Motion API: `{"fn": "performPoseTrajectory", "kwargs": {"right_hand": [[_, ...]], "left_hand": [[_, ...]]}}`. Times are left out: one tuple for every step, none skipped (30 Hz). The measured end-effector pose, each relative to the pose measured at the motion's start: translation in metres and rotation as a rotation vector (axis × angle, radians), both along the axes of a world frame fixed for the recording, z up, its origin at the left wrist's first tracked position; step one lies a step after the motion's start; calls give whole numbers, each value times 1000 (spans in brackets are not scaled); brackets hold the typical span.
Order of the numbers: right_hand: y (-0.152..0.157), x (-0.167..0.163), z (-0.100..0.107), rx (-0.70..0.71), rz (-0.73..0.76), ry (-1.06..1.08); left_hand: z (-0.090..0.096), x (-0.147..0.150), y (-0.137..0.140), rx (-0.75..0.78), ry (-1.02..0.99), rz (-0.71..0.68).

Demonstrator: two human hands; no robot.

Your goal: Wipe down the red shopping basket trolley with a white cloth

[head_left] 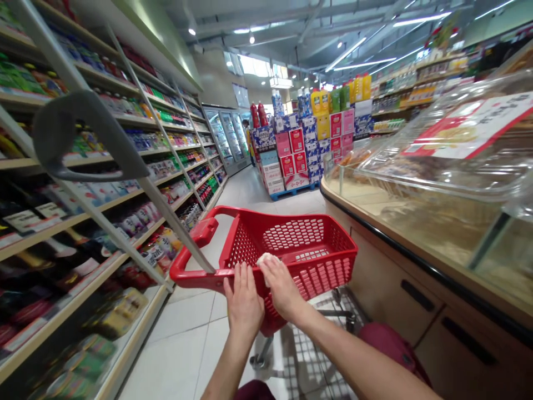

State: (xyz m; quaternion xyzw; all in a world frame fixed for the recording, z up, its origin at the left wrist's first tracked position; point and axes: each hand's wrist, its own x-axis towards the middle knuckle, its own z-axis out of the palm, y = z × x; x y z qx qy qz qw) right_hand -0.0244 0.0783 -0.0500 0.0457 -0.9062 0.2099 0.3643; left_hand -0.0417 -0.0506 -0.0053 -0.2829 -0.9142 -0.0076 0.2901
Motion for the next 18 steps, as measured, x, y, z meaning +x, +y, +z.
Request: {"fn": "performPoseTrajectory", "kwargs": {"right_hand": [[11,3,-3,16,-9,-6],[27,7,-7,21,-40,-21],[46,13,-12,19,-85,-42],[66,19,-17,4,-152,-61],[83,24,-22,-30,-249,-76],[95,28,-26,-59,-326,-83],[100,29,-29,-76,-375,-78],[100,29,-30,-75,-382,-63],[94,28,-31,-54,-348,-40],[87,26,-31,-21,-289,-16],[81,24,-30,17,-228,0],[78,24,-30,49,-183,5],[81,26,-30,68,-168,-5],[90,30,-30,71,-187,-27],[104,36,-31,59,-238,-57],[121,43,-33,34,-312,-90],[139,49,-34,-4,-405,-125],[153,55,-36,-43,-497,-158]], "left_hand": [[-1,-2,1,-10,-2,-1],[-1,-3,1,-18,0,-7],[-1,-4,0,-24,2,-13],[-1,-5,-1,-25,2,-12],[-1,-4,0,-21,1,-2],[-1,-3,2,-18,-4,8],[-1,-1,6,-20,-15,11],[-2,1,11,-28,-29,6],[-3,2,17,-38,-44,-5],[-4,4,23,-49,-57,-14],[-5,5,27,-57,-67,-17],[-5,5,31,-60,-73,-12],[-6,5,33,-61,-75,-6],[-7,4,34,-63,-77,-8],[-8,4,34,-67,-81,-19],[-9,3,34,-70,-84,-34],[-10,3,33,-71,-86,-44],[-12,3,33,-68,-86,-45]]}}
